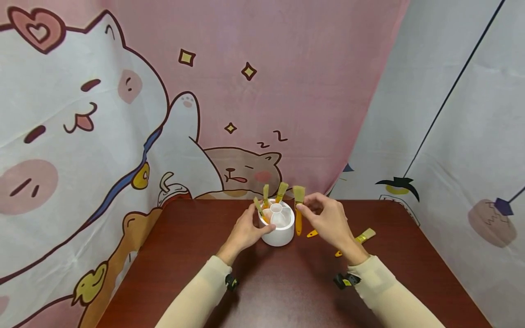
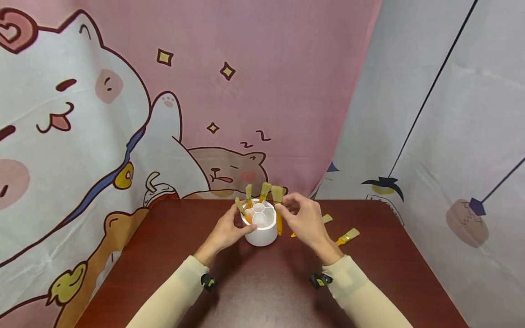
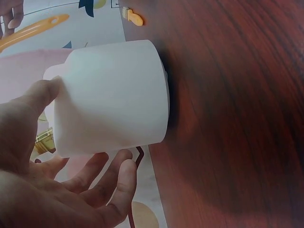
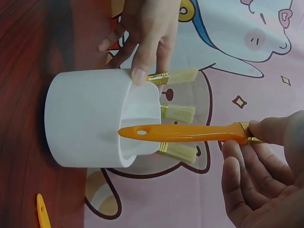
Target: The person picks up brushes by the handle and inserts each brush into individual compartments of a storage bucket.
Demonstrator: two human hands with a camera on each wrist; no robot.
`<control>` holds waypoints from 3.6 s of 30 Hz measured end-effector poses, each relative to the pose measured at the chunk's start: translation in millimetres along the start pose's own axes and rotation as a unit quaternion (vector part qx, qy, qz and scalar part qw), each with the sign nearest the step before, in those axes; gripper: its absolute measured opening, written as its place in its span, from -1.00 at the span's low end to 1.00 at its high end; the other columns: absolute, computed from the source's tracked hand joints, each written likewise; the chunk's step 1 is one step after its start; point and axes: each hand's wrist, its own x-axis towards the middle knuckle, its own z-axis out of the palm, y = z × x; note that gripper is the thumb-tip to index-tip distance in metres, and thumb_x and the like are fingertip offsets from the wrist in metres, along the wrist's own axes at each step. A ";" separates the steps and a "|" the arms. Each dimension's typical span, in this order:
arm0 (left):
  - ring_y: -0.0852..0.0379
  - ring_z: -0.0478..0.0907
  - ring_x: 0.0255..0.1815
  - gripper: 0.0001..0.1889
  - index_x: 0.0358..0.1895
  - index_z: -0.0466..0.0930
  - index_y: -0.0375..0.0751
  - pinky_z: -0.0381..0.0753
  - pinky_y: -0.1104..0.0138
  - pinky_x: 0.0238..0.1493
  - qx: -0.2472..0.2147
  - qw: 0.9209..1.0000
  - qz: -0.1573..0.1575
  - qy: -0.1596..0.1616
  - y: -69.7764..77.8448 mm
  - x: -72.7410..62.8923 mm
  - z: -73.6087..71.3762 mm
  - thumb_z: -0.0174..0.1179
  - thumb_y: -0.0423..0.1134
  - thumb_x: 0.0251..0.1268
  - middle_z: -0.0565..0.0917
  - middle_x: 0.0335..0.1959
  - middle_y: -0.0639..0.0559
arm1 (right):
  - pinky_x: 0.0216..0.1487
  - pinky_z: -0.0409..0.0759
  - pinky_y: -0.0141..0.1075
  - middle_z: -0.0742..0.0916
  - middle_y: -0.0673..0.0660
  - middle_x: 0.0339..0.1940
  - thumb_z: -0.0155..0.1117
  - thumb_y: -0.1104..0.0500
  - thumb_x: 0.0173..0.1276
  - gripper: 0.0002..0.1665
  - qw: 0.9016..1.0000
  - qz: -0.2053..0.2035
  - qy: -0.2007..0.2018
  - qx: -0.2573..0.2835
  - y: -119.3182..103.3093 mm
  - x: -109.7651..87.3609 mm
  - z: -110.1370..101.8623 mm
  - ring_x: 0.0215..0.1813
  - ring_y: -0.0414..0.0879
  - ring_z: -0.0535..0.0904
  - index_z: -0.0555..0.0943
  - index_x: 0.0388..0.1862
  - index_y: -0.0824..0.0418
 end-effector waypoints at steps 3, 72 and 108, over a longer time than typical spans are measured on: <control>-0.28 0.68 0.49 0.02 0.79 0.34 -0.08 0.69 -0.29 0.52 -0.003 1.000 -0.001 -0.001 -0.9 -0.2 0.3 0.68 0.15 0.41 0.63 0.61 -0.29 | -0.23 0.73 -0.42 0.97 0.01 -0.22 0.71 0.02 0.55 -0.79 1.000 -0.003 0.000 0.003 -3.3 0.6 3.4 -0.28 -0.23 0.81 0.86 -0.01 0.06; -0.28 0.70 0.34 -0.03 0.77 0.38 -0.06 0.73 -0.19 0.29 -0.015 1.000 0.026 -0.004 -5.5 -0.3 -0.3 0.67 0.14 0.44 0.64 0.60 -0.26 | -0.17 0.90 -0.26 0.83 0.10 -0.21 0.75 0.35 0.39 -0.76 0.995 -0.094 -0.015 -0.018 24.4 -21.5 78.6 -0.25 -0.15 0.84 0.85 -0.05 0.20; -0.40 0.52 0.73 0.00 0.84 0.31 -0.08 0.47 -0.42 0.70 -0.042 0.998 0.036 -0.040 -9.6 8.8 -6.2 0.66 0.02 0.48 0.58 0.69 -0.30 | -0.06 0.92 -0.15 0.88 0.06 -0.08 0.75 0.31 0.42 -0.72 0.995 -0.059 -0.052 -0.068 45.2 -38.4 39.9 -0.15 -0.14 0.84 0.88 0.06 0.21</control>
